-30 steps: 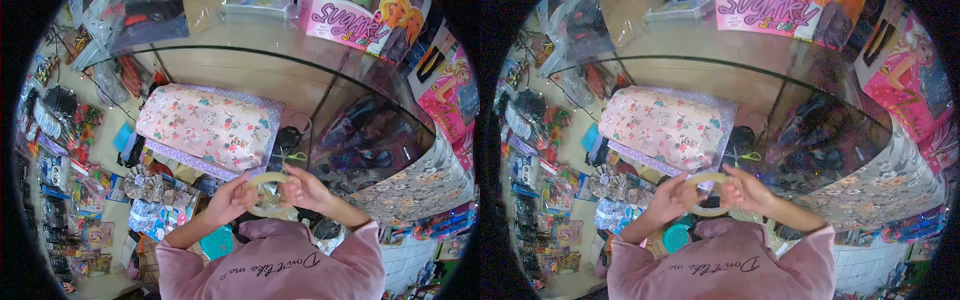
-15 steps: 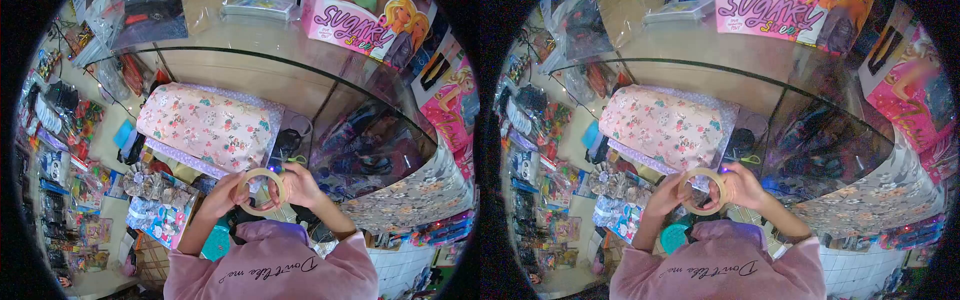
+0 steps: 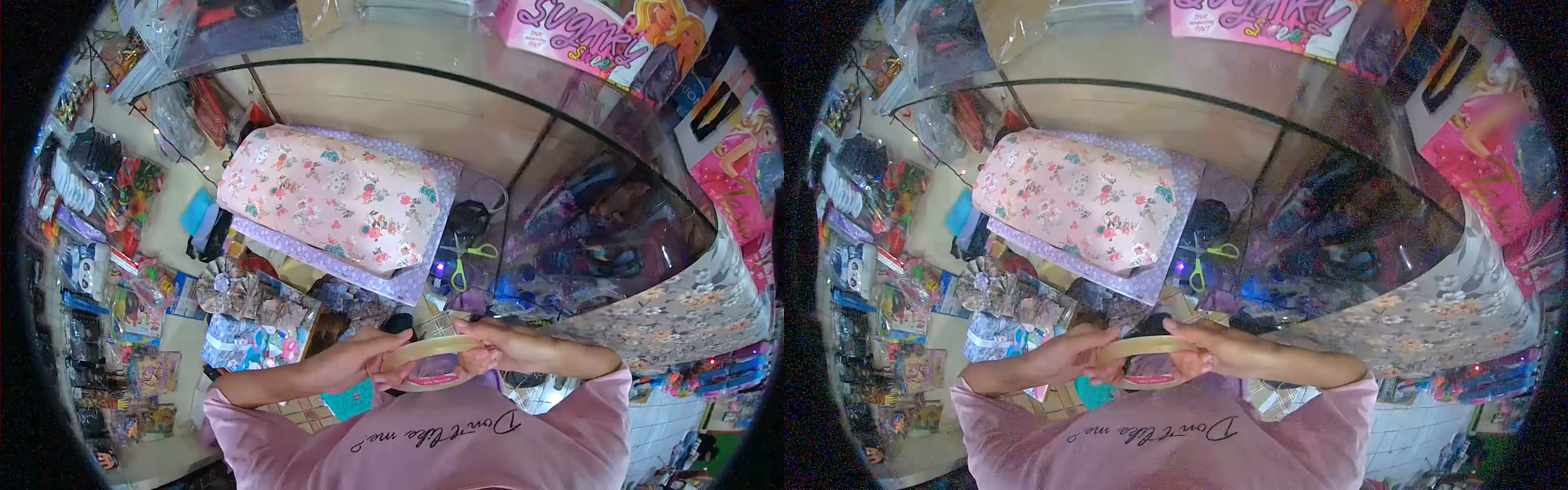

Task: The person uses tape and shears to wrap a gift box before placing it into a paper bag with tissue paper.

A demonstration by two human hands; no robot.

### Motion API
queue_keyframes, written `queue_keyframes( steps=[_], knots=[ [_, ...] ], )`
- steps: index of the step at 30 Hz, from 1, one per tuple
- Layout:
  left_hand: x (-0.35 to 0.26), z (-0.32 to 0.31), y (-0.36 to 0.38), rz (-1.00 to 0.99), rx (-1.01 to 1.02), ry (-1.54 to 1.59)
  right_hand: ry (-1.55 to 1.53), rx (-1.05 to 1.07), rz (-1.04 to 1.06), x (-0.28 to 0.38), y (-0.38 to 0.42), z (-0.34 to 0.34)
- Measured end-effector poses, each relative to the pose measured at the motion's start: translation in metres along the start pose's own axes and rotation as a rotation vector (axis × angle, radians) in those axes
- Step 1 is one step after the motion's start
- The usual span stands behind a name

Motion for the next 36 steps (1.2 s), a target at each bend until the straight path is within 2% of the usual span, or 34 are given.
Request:
queue_keyframes(
  steps=[1,4,5,8,9,10,11,13,14,15,16,17,18,19,20,22,23,26,27,30,36],
  knots=[
    [0.002,0.000,0.001,0.005,0.031,0.032,-0.001,-0.010,0.000,-0.001,0.001,-0.001],
    [0.000,0.000,0.000,0.024,-0.062,-0.010,-0.020,-0.046,0.033,0.003,0.002,-0.003],
    [-0.001,0.008,-0.002,-0.020,-0.057,-0.113,-0.045,-0.058,0.066,0.004,-0.003,-0.001],
    [-0.008,0.014,-0.019,-0.026,-0.434,0.301,-0.281,0.024,0.113,0.010,-0.022,0.014],
    [0.005,0.049,-0.028,-0.176,0.072,0.562,-0.357,0.019,0.138,0.016,-0.027,0.016],
    [0.000,0.048,-0.034,-0.229,0.059,0.566,-0.430,0.013,0.162,0.020,-0.032,0.020],
    [-0.007,0.047,-0.039,-0.279,0.042,0.570,-0.500,0.137,0.243,0.020,-0.041,0.024],
    [-0.010,0.046,-0.043,-0.364,0.011,0.572,-0.587,0.118,0.383,0.024,-0.045,0.027],
    [-0.009,0.042,-0.044,-0.384,-0.100,0.566,-0.634,0.114,0.453,0.025,-0.048,0.029],
    [-0.008,0.035,-0.044,-0.401,-0.212,0.561,-0.589,0.220,0.528,0.025,-0.051,0.034],
    [-0.004,0.031,-0.044,-0.415,-0.323,0.557,-0.612,0.159,0.515,0.023,-0.053,0.034],
    [0.009,0.040,-0.048,-0.521,-0.313,0.542,-0.637,0.096,0.501,0.020,-0.055,0.032],
    [0.011,0.042,-0.049,-0.543,-0.273,0.536,-0.663,0.033,0.485,0.017,-0.056,0.030],
    [0.013,0.042,-0.050,-0.564,-0.234,0.530,-0.671,0.168,0.474,0.012,-0.060,0.036],
    [0.014,0.044,-0.050,-0.585,-0.194,0.524,-0.603,0.086,0.415,0.012,-0.058,0.035],
    [0.021,0.059,-0.051,-0.521,-0.092,0.412,-0.463,-0.080,0.297,0.019,-0.049,0.028],
    [0.023,0.063,-0.051,-0.488,-0.040,0.357,-0.459,-0.085,0.259,0.022,-0.048,0.028],
    [0.013,0.054,-0.049,-0.313,-0.131,0.169,-0.377,0.150,0.160,0.019,-0.051,0.051],
    [0.011,0.054,-0.048,-0.288,-0.114,0.155,-0.402,0.106,0.109,0.019,-0.053,0.051],
    [0.010,0.057,-0.045,-0.219,-0.080,0.122,-0.446,0.196,0.059,0.015,-0.052,0.055],
    [0.010,0.053,-0.042,-0.154,-0.109,0.043,-0.406,0.163,0.045,0.013,-0.041,0.051]
  ],
)
Point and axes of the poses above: each hand's wrist, its own y-axis away from the middle knuckle, its own z-axis out of the back of the hand, x = y × z, the point moved 1 cm from there along -y, towards the middle knuckle, and after that the axes turned 10 degrees about -z, right-handed, at the moved point
